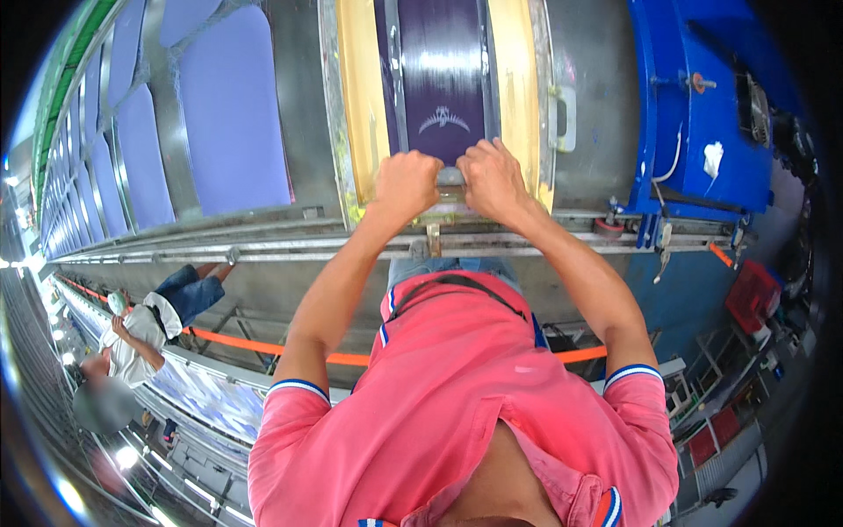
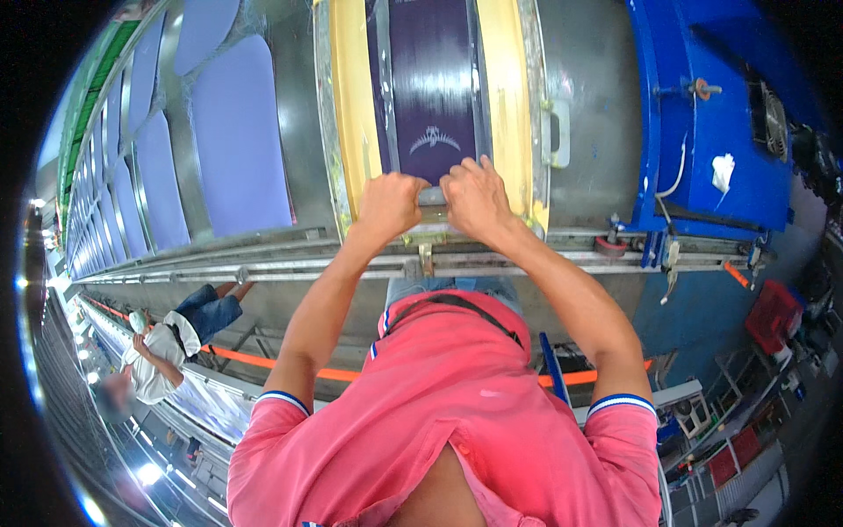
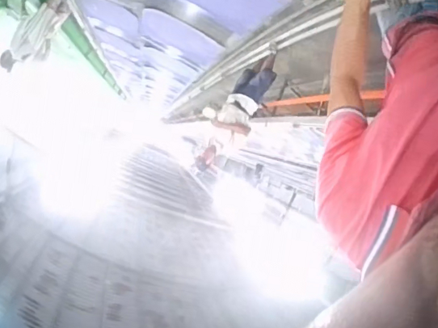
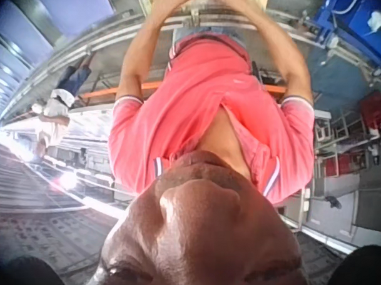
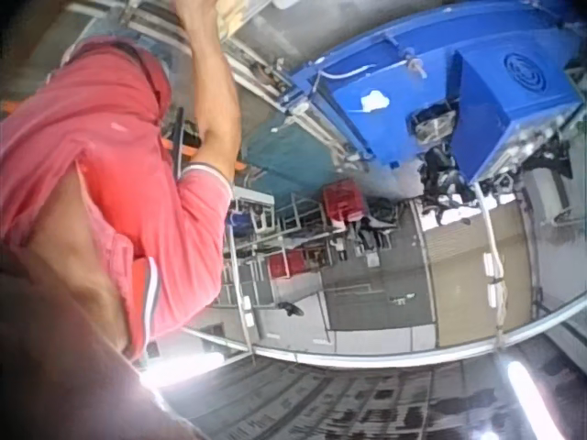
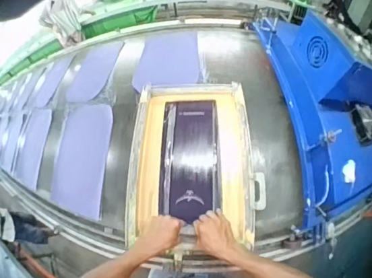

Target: The person performs screen printing by repeatedly pulling a squeegee across a screen frame to transfer ink onto a purple substrate. Another person pours additional ink into the screen, and the wearer continues the squeegee strokes to spread the ink evenly.

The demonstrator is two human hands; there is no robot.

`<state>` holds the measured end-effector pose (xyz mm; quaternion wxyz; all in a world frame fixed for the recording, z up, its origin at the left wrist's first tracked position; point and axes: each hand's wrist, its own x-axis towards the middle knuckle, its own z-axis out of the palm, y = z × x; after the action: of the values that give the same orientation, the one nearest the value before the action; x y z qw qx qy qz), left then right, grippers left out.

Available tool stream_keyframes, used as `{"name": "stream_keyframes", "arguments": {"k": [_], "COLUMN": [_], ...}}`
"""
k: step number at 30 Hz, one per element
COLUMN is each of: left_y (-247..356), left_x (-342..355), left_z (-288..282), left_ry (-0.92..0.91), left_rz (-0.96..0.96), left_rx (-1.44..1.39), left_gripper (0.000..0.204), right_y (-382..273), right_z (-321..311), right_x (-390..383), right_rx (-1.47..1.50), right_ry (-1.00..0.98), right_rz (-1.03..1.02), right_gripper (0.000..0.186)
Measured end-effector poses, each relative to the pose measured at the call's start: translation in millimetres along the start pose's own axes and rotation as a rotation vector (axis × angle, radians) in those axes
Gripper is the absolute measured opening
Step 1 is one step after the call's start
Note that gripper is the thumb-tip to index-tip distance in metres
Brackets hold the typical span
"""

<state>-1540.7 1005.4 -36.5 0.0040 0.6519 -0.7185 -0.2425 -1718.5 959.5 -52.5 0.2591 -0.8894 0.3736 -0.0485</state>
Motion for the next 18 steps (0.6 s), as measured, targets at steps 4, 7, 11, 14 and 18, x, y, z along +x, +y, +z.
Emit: {"name": "stream_keyframes", "arguments": {"k": [4,7,11,14,18], "left_y": [-39,-71,-102,-115,-100], "left_x": [107,208,309,339,280], "left_z": [-55,-102,-148,-159,-136], "left_ry": [0.112,0.208,0.289,0.314,0.282], "left_rz": [-0.006,0.015,0.002,0.004,0.081], "left_rx": [0.082,0.178,0.199,0.185,0.170], "left_gripper": [0.028,0.027,0.023,0.015,0.029], "right_y": [48,101,132,147,127], "right_z": [-43,-78,-131,-129,-101], "right_x": [114,219,315,346,294], "right_rx": [-0.109,-0.211,-0.221,-0.281,-0.092], "right_ry": [0.048,0.135,0.115,0.136,0.155], "right_rz": [-0.025,-0.047,0.039,0.095,-0.005], "right_gripper": [0.013,0.016,0.014,0.015,0.015]}}
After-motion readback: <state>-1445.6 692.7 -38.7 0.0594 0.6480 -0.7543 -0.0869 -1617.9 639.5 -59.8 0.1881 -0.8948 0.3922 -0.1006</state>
